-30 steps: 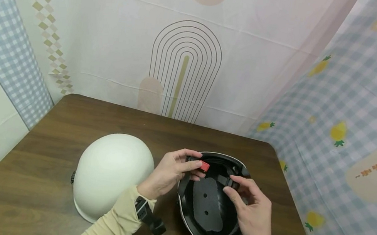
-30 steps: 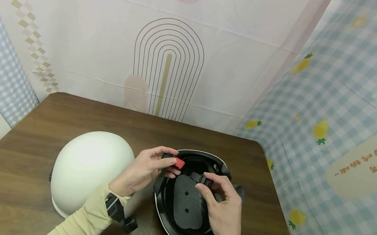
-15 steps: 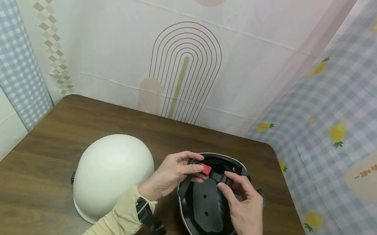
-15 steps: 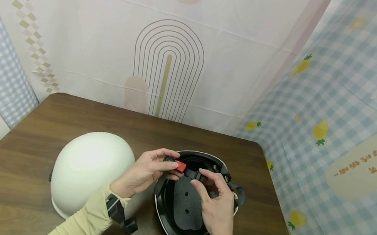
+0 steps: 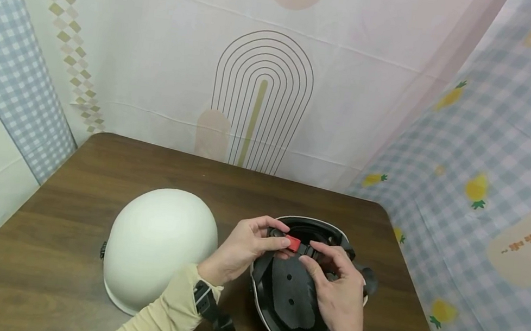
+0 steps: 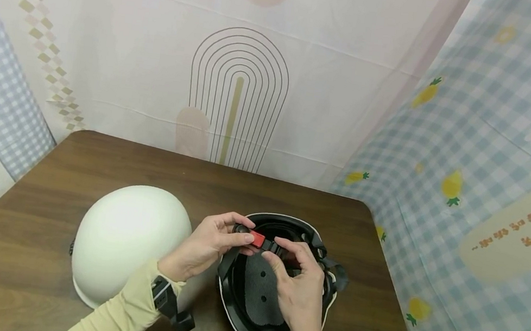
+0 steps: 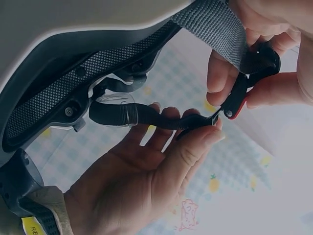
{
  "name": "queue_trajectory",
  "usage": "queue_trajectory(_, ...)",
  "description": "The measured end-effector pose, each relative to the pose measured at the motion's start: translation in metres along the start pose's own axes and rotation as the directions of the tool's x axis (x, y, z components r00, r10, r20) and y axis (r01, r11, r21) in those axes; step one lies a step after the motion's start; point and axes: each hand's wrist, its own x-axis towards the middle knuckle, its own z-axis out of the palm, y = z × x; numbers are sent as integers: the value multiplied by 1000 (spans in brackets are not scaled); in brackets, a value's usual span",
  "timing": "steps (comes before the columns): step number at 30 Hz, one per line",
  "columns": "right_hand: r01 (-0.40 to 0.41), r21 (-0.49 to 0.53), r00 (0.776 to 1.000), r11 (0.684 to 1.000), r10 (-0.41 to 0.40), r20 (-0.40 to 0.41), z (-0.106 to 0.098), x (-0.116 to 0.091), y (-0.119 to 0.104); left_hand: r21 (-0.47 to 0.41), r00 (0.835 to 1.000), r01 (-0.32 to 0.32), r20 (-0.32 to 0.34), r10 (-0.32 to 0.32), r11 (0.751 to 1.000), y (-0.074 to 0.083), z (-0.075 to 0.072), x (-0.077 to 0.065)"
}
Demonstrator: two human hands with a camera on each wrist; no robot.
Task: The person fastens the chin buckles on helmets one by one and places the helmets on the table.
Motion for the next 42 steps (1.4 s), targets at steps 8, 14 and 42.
queue_trajectory(8, -6, -43, 1000, 999, 6, 0, -1, -1, -1, 0, 1000, 5, 20, -5, 1000, 0, 1, -2)
queue_trajectory(14, 43, -12, 999, 999, -43, -12, -1, -2, -3, -10, 999, 8, 36, -7, 1000, -1, 3, -3)
queue_trajectory(42, 167, -129, 985, 978, -160, 60, -5, -2, -7, 46, 996, 26, 81, -30, 999, -7, 3, -2)
